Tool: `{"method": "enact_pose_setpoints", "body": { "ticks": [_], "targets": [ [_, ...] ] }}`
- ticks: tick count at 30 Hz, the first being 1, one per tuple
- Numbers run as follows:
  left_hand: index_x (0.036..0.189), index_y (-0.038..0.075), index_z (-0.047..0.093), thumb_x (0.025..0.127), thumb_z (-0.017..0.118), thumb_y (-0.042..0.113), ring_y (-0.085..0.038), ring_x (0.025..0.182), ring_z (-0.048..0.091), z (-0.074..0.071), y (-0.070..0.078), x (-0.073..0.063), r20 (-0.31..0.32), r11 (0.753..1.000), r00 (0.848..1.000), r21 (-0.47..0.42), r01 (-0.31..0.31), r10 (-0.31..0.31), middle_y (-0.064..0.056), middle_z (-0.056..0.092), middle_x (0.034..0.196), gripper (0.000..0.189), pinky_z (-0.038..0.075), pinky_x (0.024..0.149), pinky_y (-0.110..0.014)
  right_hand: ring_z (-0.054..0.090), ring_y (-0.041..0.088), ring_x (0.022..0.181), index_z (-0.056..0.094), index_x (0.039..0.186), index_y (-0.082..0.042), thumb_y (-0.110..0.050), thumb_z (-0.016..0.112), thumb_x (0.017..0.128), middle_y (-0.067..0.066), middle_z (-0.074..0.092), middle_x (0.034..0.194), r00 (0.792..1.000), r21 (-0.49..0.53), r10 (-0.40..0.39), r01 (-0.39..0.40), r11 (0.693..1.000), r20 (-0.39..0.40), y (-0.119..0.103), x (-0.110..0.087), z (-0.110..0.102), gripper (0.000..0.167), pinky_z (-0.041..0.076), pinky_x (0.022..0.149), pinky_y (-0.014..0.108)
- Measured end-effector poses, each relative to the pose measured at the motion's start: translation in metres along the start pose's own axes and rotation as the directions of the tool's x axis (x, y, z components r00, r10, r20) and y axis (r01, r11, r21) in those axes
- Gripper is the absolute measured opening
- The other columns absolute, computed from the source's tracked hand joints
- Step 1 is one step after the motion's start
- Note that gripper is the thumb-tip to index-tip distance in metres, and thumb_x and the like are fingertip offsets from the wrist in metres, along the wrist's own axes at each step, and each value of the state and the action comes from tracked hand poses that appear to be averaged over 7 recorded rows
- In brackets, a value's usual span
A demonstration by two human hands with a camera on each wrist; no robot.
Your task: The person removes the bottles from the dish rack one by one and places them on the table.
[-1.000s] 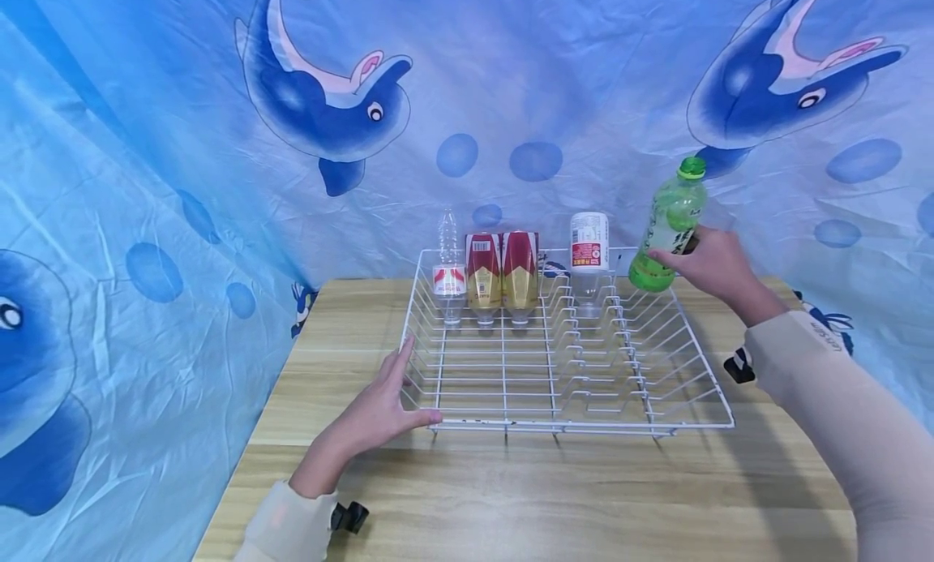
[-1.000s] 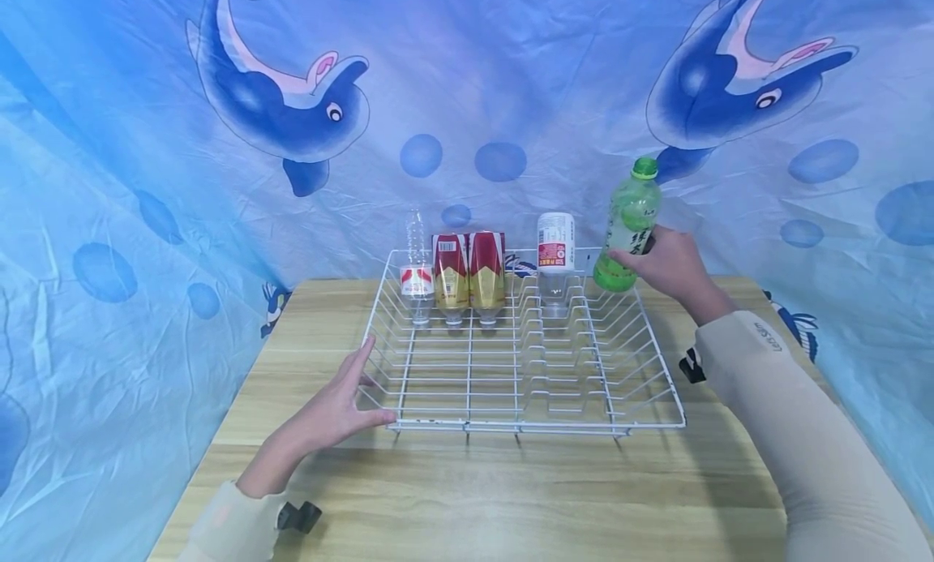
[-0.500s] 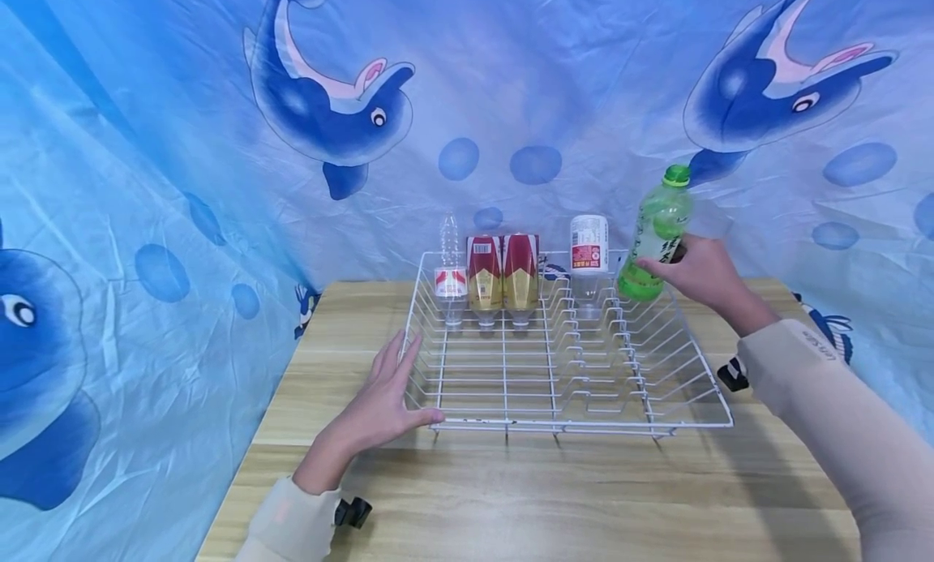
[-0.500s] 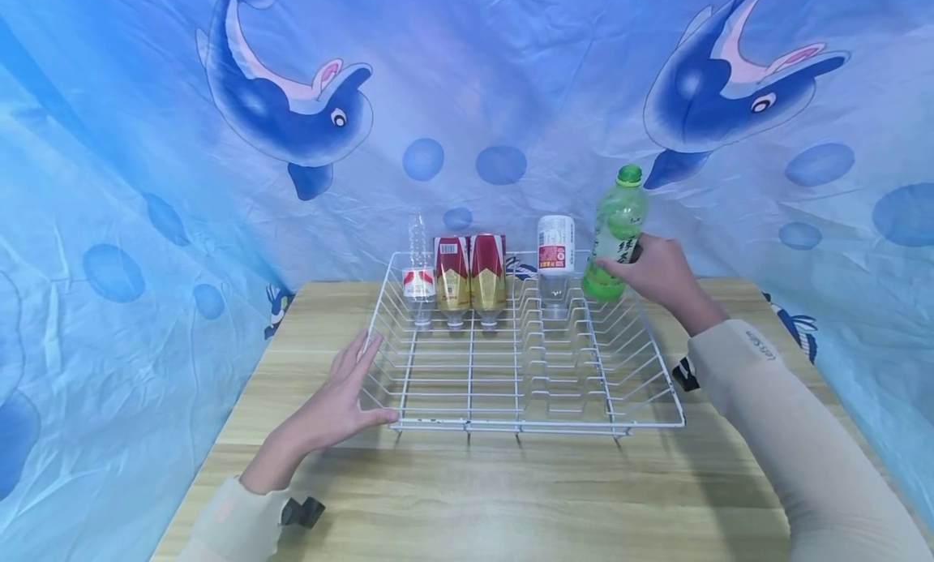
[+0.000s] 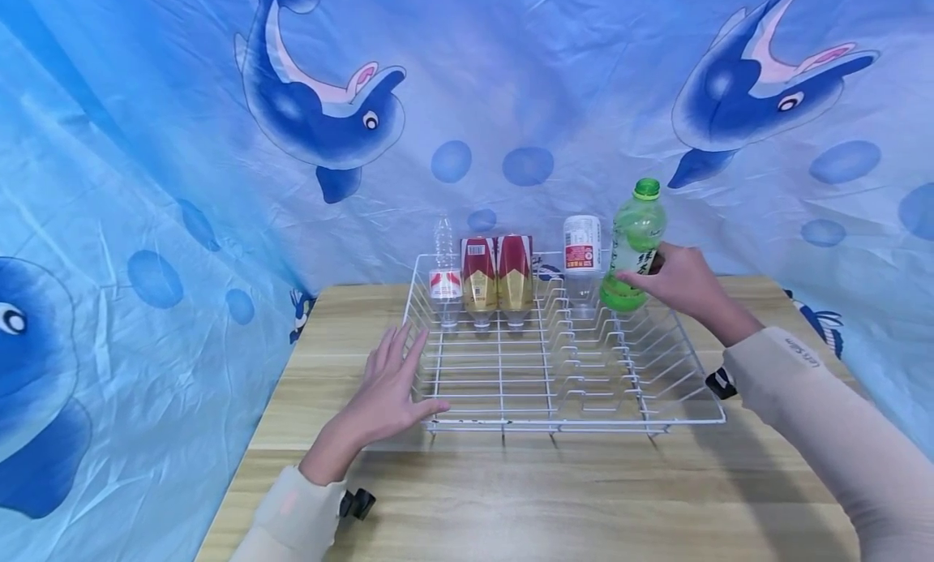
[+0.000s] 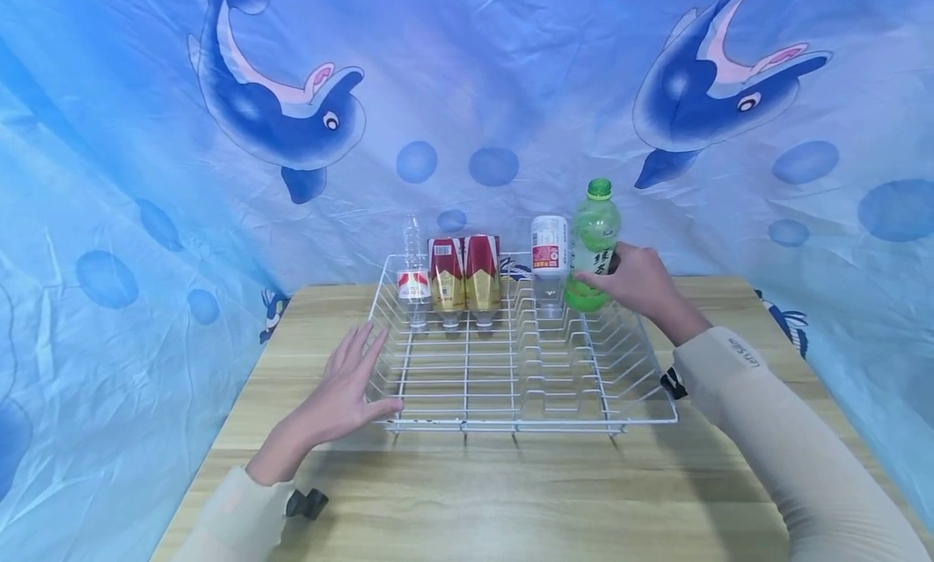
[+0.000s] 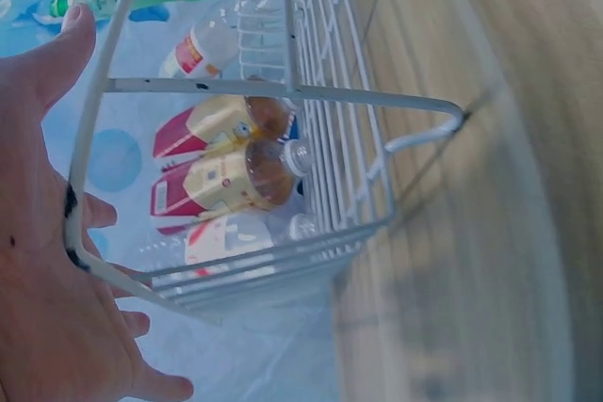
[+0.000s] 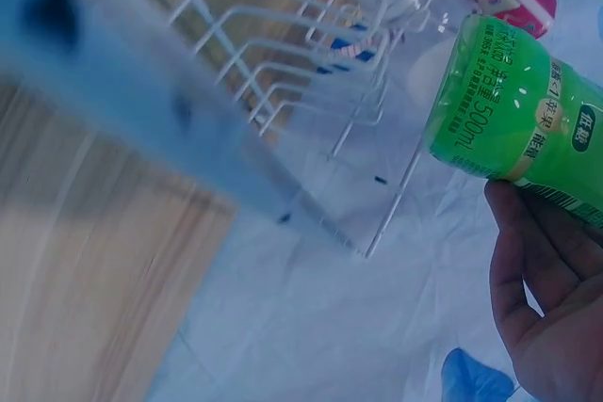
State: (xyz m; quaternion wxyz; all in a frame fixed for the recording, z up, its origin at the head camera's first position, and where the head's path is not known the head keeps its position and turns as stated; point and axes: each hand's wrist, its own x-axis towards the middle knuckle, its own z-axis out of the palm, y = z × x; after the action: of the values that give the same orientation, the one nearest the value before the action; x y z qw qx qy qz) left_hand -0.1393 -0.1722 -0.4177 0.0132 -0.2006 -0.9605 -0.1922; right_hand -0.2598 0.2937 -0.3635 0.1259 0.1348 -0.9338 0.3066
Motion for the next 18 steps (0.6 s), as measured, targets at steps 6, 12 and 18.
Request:
{"method": "enact_pose_setpoints", "body": {
  "ticks": [6, 12, 18],
  "targets": [
    [0.164, 0.018, 0.004, 0.082, 0.063, 0.075, -0.036, 0.152, -0.014, -0.008, 0.012, 0.009, -0.009, 0.999, 0.999, 0.023, -0.033, 0.033, -0.016, -0.006, 0.168, 0.116, -0.001, 0.112, -0.075, 0.071, 0.028, 0.077, 0.066, 0.11, -0.002, -0.05, 0.079, 0.085, 0.015, 0.074, 0.088, 1.0, -0.005, -0.019, 0.019, 1.0, 0.023, -0.01, -0.003, 0.005, 0.055, 0.057, 0.063, 0.04],
    [0.164, 0.017, 0.004, 0.081, 0.058, 0.081, -0.038, 0.152, -0.012, -0.013, 0.02, 0.018, -0.002, 0.997, 0.998, 0.039, -0.066, 0.066, -0.014, -0.006, 0.168, 0.117, -0.005, 0.111, -0.075, 0.071, 0.027, 0.077, 0.067, 0.109, -0.004, -0.052, 0.079, 0.084, 0.013, 0.074, 0.088, 1.0, -0.029, -0.025, 0.025, 0.999, 0.006, -0.013, -0.004, 0.008, 0.055, 0.057, 0.064, 0.042],
    [0.164, 0.017, 0.003, 0.081, 0.053, 0.084, -0.038, 0.153, -0.006, -0.02, 0.03, 0.031, -0.013, 0.996, 0.998, 0.067, -0.064, 0.065, -0.012, -0.001, 0.169, 0.118, 0.001, 0.112, -0.075, 0.07, 0.027, 0.077, 0.066, 0.111, -0.003, -0.053, 0.078, 0.084, 0.013, 0.074, 0.089, 1.0, -0.023, -0.02, 0.02, 1.0, 0.012, -0.016, -0.006, 0.007, 0.058, 0.057, 0.065, 0.043]
  ]
}}
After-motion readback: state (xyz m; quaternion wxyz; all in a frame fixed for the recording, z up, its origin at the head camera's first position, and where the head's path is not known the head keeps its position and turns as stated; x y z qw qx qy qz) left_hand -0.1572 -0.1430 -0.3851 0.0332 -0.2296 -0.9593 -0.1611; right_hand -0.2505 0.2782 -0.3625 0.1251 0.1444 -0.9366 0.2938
